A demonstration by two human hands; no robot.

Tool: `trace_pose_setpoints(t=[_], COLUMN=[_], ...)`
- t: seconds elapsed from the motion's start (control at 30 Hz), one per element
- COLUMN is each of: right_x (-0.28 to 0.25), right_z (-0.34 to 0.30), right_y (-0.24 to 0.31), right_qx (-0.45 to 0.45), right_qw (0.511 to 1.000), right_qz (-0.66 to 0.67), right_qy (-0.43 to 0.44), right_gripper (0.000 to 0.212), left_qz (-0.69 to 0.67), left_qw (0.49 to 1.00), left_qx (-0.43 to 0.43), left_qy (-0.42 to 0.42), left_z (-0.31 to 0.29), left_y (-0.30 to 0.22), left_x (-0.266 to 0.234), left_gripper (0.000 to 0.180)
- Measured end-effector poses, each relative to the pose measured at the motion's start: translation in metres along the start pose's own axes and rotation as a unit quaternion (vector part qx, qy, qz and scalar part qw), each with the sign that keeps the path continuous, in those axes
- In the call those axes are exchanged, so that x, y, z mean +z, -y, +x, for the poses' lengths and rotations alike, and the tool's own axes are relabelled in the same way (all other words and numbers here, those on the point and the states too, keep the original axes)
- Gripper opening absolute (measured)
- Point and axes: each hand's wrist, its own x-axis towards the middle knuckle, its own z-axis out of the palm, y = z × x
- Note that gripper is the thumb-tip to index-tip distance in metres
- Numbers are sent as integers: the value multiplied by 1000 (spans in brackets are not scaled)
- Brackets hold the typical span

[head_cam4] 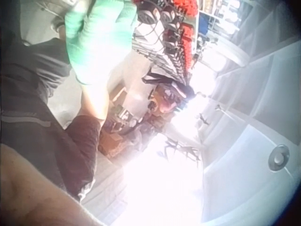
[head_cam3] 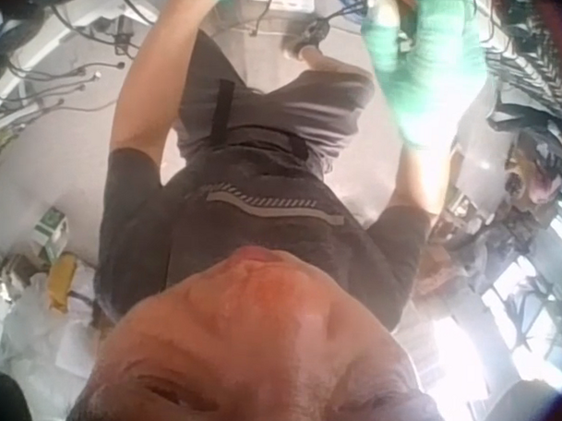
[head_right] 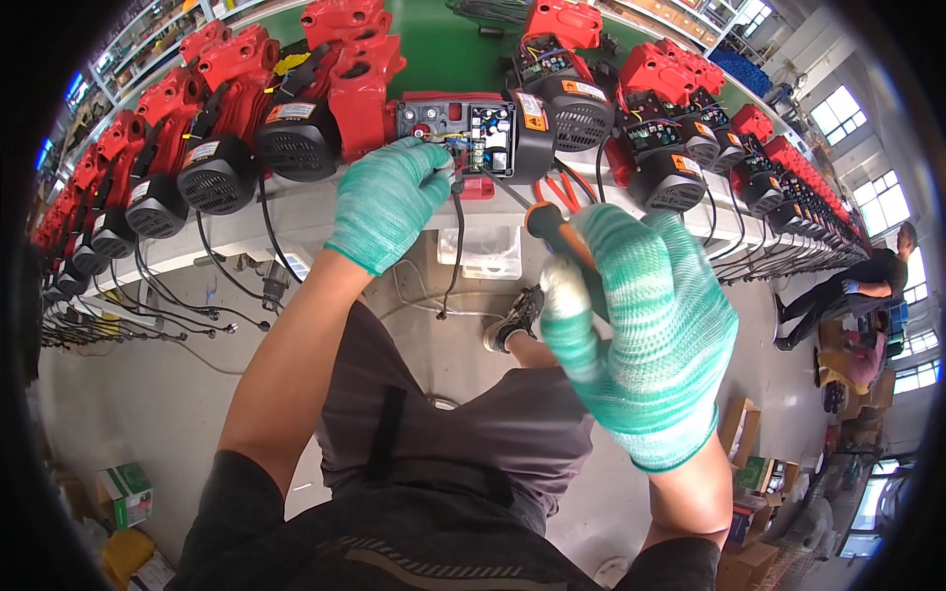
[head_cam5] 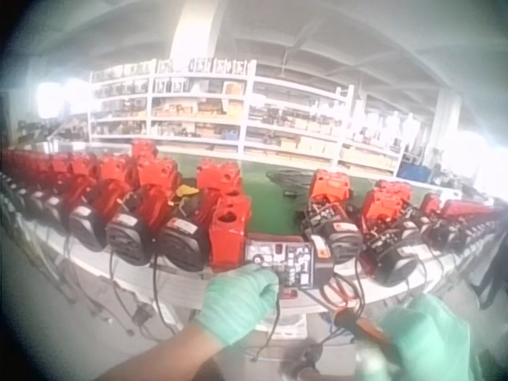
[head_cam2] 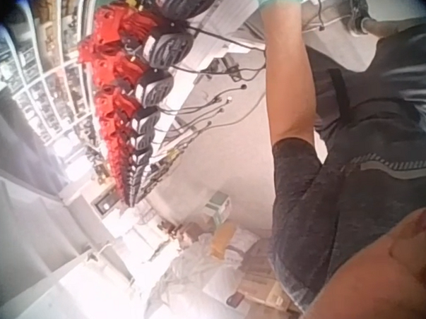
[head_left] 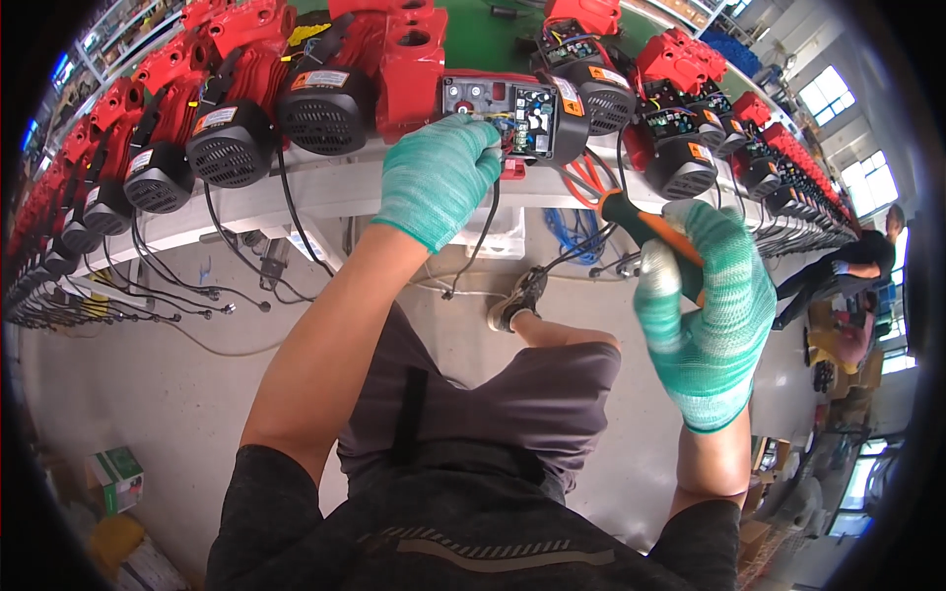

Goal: The person uses a screwdriver and pliers to connect wires to a control unit on a red pump motor, then repositions the motor and works on internal wiring before testing the connections.

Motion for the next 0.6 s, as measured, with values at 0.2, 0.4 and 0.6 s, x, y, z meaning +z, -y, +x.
trace_pose_setpoints(t=[0.2,0.4,0.6], right_x=[-3,-1,-2], right_z=[3,-1,4], right_y=[-3,-4,-7], right_qx=[-59,-36,-86], right_qw=[998,999,995], right_qz=[-5,-13,1], right_qy=[-24,-13,-42], right_gripper=[41,31,43], left_qz=[9,33,77], left_qw=[1000,998,994], left_qx=[-18,-16,-3], left_qy=[15,52,79], left_z=[1,6,10], left_y=[-2,-5,-12], left_x=[-1,-8,-13], left_gripper=[17,15,16])
